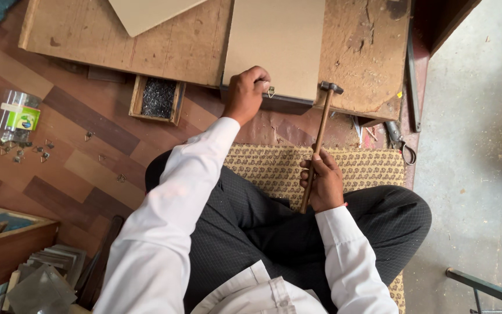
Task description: The person sits on the floor and attaches metal corner pieces to rectangular cardboard sheets using a hammer and nails. They measure the sheets with a tape measure, position the corners, and hammer them into place, then stack the finished pieces.
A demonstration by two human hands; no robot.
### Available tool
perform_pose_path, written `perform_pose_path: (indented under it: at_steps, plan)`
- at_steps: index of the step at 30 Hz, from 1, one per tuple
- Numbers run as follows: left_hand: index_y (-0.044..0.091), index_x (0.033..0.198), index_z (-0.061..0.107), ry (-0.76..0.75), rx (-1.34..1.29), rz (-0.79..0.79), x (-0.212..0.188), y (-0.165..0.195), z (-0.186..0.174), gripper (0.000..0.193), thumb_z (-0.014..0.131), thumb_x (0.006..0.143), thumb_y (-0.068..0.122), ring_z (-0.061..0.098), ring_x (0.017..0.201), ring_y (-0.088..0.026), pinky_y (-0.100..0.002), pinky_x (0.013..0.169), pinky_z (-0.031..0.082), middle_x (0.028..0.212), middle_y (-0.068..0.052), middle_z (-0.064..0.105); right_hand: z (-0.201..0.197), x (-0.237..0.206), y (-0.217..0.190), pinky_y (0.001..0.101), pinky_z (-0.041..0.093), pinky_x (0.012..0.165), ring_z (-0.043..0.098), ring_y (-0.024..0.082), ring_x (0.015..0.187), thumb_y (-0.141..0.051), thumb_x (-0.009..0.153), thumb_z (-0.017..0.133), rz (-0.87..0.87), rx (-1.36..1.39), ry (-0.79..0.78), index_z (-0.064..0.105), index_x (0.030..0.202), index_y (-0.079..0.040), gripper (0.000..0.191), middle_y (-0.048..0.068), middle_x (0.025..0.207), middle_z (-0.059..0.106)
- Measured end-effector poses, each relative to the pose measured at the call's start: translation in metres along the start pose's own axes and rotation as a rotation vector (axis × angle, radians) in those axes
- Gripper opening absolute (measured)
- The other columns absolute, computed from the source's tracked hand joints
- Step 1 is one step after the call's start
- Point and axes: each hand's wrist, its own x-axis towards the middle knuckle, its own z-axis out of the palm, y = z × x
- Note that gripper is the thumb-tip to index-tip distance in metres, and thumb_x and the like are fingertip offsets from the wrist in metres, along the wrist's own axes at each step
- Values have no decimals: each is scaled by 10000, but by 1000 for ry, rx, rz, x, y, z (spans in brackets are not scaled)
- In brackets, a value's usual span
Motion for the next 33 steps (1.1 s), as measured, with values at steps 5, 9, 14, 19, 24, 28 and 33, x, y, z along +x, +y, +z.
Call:
perform_pose_path:
  at_steps: [5,9,14,19,24,28,33]
  plan:
    - [49,803,663,41,122,138,8,-12,12,104,728,817,-31,647,880,-273,-405,799,522,887,-77,677,2,6,-2,285,480,547,566,143,649,-162,1039,503,6,-11,10,518,1421,-76,391,69,860,633]
    - [70,794,654,6,226,109,13,-13,17,119,735,836,-7,623,935,-278,-424,851,485,922,-54,667,4,10,-3,287,482,551,570,144,661,-158,1047,507,3,-8,1,514,1404,-48,374,72,875,636]
    - [100,822,652,-50,347,89,15,-11,22,121,730,863,17,592,1006,-279,-446,925,436,989,-41,644,5,14,-4,284,487,549,577,141,656,-158,1037,519,17,-4,12,521,1409,-60,385,70,872,641]
    - [99,830,669,-73,352,113,19,-16,23,113,754,818,26,584,1014,-288,-449,925,429,1009,-59,627,5,17,-3,278,481,521,583,135,627,-154,1026,538,-4,-28,40,512,1436,-52,424,66,832,651]
    - [99,774,701,-111,336,55,23,-19,18,121,753,811,-4,597,1014,-268,-434,943,442,994,-51,636,12,8,10,250,431,445,534,106,560,-115,1033,597,-276,-342,204,538,1492,-34,470,56,809,635]
    - [93,752,723,-114,308,33,22,-18,12,116,764,795,-8,603,1004,-273,-422,933,471,984,-56,643,20,-5,19,246,507,475,612,90,586,-79,1011,646,-504,-587,169,557,1477,-77,474,90,839,685]
    - [93,730,731,-68,333,71,20,-19,10,148,758,761,-49,611,964,-287,-432,880,493,944,-65,654,33,-16,19,357,530,579,650,172,638,-43,977,699,-728,-1036,216,624,1445,-142,485,135,913,748]
